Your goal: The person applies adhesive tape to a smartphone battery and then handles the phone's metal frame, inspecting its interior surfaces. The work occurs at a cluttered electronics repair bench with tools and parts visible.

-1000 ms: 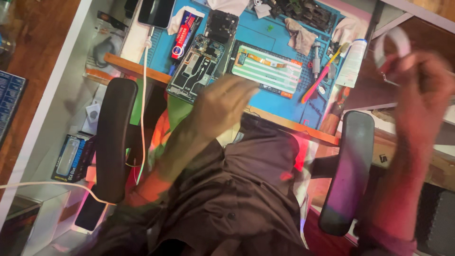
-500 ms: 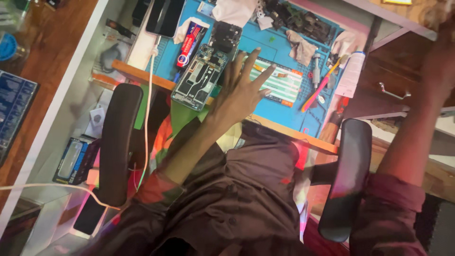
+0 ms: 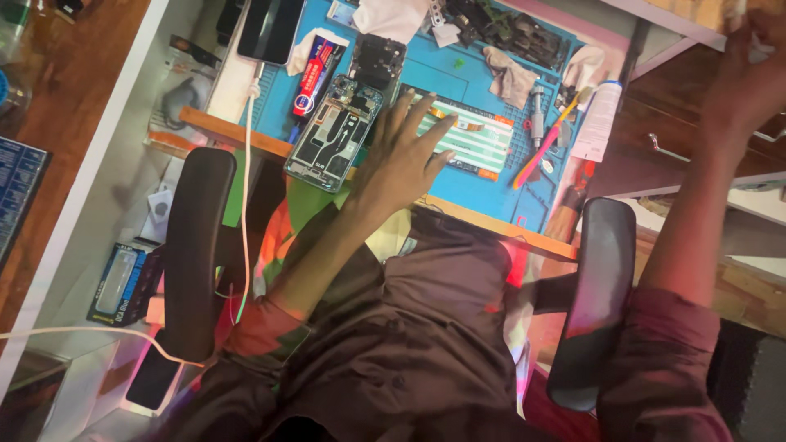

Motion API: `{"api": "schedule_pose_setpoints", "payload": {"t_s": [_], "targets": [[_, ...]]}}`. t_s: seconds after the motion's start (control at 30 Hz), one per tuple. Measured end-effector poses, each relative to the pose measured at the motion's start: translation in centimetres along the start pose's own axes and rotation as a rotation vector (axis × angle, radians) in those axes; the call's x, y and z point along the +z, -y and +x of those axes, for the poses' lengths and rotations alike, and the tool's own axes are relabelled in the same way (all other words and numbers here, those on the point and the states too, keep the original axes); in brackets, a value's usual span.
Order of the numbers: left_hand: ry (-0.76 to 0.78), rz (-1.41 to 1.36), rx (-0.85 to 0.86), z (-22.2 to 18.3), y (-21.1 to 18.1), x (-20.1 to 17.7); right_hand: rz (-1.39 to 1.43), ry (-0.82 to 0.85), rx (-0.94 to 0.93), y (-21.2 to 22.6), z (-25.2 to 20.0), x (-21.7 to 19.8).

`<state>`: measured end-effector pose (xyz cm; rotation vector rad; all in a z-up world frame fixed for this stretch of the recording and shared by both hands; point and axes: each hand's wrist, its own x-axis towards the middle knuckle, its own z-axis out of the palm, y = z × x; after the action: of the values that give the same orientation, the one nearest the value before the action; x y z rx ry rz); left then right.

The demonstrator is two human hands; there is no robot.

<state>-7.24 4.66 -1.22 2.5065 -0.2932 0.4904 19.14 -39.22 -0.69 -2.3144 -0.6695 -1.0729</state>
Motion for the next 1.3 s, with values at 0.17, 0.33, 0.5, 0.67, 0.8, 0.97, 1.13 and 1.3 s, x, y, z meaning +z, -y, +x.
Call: {"api": "schedule_pose_setpoints", "payload": {"t_s": [0.17, 0.33, 0.5, 0.67, 0.8, 0.97, 1.13, 1.3], "targets": [[0.017, -0.006, -0.02, 0.1, -0.4, -0.8, 0.031, -0.029, 0.091, -0.2, -0.4, -0.3], [0.041, -0.005, -0.046, 0.1, -0.7, -1.2, 0.232, 0.021, 0.134, -7.3, -0.4, -0.1], [0.041, -0.013, -0.034, 0.2, -0.7, -1.3, 0.316, 0.22, 0.436, -9.4, 1.6, -0.5], [-0.015, -0.039, -0.012, -0.1, -0.5, -0.9, 0.242, 0.126, 0.259, -3.8, 0.7, -1.0], [-0.076, -0.046, -0.027, -0.8, -0.1, -0.9, 0.03, 0.119, 0.017, 11.8, 0.1, -2.3], [-0.18, 0.126, -0.19, -2.0, 0.4, -4.4, 0.243, 0.527, 0.134, 25.8, 1.1, -3.7], [-0.16, 0.174, -0.381, -4.0, 0.6, -8.2, 0.264, 0.635, 0.126, 32.0, 1.6, -4.7], [-0.19, 0.119, -0.369, -4.5, 1.3, -7.9, 0.284, 0.659, 0.12, 34.8, 0.9, -4.9]]}}
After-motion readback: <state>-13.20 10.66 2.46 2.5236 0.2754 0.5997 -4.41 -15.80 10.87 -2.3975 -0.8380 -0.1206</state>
